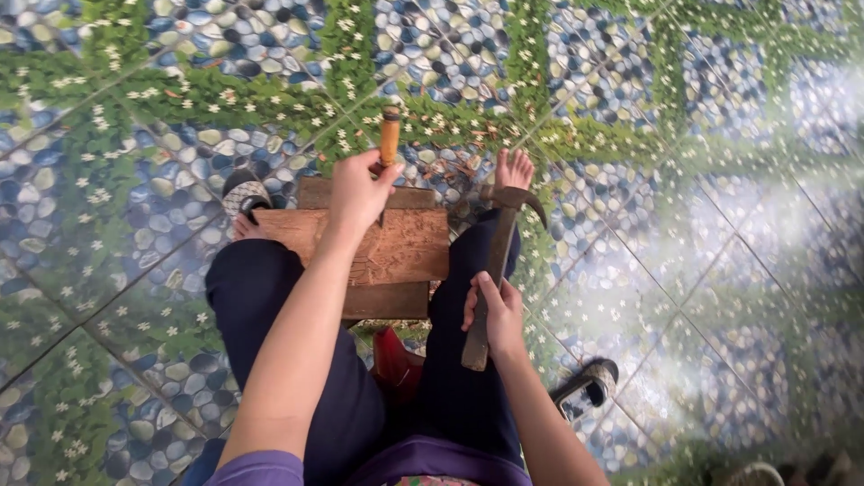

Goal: Carving a decorative design into a piece of wood using a hammer and chisel while sitting on a stool.

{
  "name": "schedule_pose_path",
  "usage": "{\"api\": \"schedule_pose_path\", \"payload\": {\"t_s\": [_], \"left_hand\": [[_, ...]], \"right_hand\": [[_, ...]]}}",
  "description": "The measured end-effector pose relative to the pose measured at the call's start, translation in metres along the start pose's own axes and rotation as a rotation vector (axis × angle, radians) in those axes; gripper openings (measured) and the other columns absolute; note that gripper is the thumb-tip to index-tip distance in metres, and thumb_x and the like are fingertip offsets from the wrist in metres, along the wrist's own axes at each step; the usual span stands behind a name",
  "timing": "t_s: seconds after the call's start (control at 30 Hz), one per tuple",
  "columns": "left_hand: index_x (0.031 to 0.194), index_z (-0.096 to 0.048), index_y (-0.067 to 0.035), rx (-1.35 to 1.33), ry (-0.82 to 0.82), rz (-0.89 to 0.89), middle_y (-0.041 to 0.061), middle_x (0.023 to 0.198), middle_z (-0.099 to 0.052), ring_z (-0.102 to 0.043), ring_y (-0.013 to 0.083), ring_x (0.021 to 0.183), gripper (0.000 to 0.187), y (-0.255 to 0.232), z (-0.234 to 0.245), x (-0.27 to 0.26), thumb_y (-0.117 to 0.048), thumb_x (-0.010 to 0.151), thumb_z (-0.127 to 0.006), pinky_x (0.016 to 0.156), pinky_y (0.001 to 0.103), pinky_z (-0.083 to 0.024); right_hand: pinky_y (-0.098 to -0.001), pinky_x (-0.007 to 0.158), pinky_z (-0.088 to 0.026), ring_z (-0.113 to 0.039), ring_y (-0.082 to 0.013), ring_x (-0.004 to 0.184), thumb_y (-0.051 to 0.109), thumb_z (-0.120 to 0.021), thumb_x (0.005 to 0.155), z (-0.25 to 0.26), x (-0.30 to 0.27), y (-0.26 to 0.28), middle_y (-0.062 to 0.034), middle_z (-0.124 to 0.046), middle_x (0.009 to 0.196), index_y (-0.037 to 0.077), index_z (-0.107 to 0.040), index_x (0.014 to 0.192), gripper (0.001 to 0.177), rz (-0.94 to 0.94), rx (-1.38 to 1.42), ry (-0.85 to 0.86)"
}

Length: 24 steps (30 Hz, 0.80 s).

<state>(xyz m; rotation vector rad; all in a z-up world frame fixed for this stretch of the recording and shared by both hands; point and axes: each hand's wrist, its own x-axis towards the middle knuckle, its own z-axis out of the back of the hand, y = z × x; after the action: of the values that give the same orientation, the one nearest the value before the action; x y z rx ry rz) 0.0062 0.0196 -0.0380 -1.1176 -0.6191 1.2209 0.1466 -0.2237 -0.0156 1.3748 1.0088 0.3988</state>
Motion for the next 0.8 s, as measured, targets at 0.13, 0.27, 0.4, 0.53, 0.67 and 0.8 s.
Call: {"api": "schedule_pose_path", "payload": {"t_s": [0.13, 0.27, 0.4, 0.53, 0.67, 0.8], "left_hand": [[0.108, -0.075, -0.007, -0.085, 0.081, -0.092, 0.011, 0.084, -0.074, -0.076, 0.0191, 0.07, 0.019, 0.0, 0.008, 0.0, -0.019, 0.093, -0.076, 0.051, 0.03, -0.058], [0.108, -0.074, -0.005, 0.008, -0.03, -0.238, 0.01, 0.085, -0.072, -0.072, 0.0176, 0.068, 0.011, 0.003, 0.008, 0.012, -0.014, 0.103, -0.076, 0.058, 0.029, -0.055], [0.105, -0.076, -0.008, 0.066, -0.059, -0.155, 0.0, 0.076, -0.071, -0.071, 0.0104, 0.065, 0.007, -0.013, 0.022, 0.007, -0.015, 0.106, -0.075, 0.074, 0.027, -0.054], [0.104, -0.072, 0.002, -0.043, 0.109, -0.061, 0.019, 0.083, -0.069, -0.072, 0.025, 0.064, 0.015, -0.016, 0.016, -0.016, -0.012, 0.101, -0.074, 0.05, 0.03, -0.062], [0.103, -0.074, 0.002, 0.09, 0.103, -0.247, 0.015, 0.079, -0.071, -0.072, 0.0216, 0.063, 0.013, -0.014, 0.0, -0.018, -0.01, 0.098, -0.078, 0.051, 0.03, -0.058], [0.114, -0.069, 0.015, -0.055, 0.009, -0.514, 0.025, 0.085, -0.068, -0.073, 0.0321, 0.073, 0.016, -0.017, 0.005, -0.017, 0.004, 0.104, -0.076, 0.062, 0.038, -0.06]], "right_hand": [[-0.0382, 0.035, -0.052, -0.058, -0.0272, 0.036, 0.02, -0.057, 0.105, -0.002, 0.0, -0.003, -0.0142, -0.052, 0.057, -0.002, -0.057, 0.094, 0.025, -0.013, 0.008, -0.084], [-0.0385, 0.032, -0.05, -0.059, -0.0301, 0.033, 0.02, -0.061, 0.105, -0.003, 0.001, 0.002, -0.0181, -0.055, 0.051, -0.003, -0.059, 0.093, 0.026, -0.001, 0.035, -0.054], [-0.0336, 0.035, -0.048, -0.053, -0.0212, 0.039, 0.03, -0.061, 0.098, -0.01, -0.011, 0.031, -0.0109, -0.057, 0.061, -0.001, -0.052, 0.09, 0.033, -0.107, -0.039, 0.01], [-0.0355, 0.033, -0.051, -0.06, -0.0258, 0.035, 0.02, -0.06, 0.105, -0.005, -0.003, 0.012, -0.0165, -0.057, 0.053, -0.003, -0.058, 0.095, 0.025, -0.036, 0.038, -0.016], [-0.035, 0.034, -0.052, -0.06, -0.0257, 0.035, 0.019, -0.058, 0.106, -0.006, -0.003, 0.014, -0.0158, -0.056, 0.053, -0.003, -0.057, 0.095, 0.025, -0.023, 0.047, -0.005], [-0.0339, 0.034, -0.052, -0.06, -0.0248, 0.034, 0.019, -0.057, 0.107, -0.004, -0.006, 0.016, -0.0151, -0.056, 0.053, -0.003, -0.057, 0.094, 0.026, -0.015, 0.047, -0.001]]}}
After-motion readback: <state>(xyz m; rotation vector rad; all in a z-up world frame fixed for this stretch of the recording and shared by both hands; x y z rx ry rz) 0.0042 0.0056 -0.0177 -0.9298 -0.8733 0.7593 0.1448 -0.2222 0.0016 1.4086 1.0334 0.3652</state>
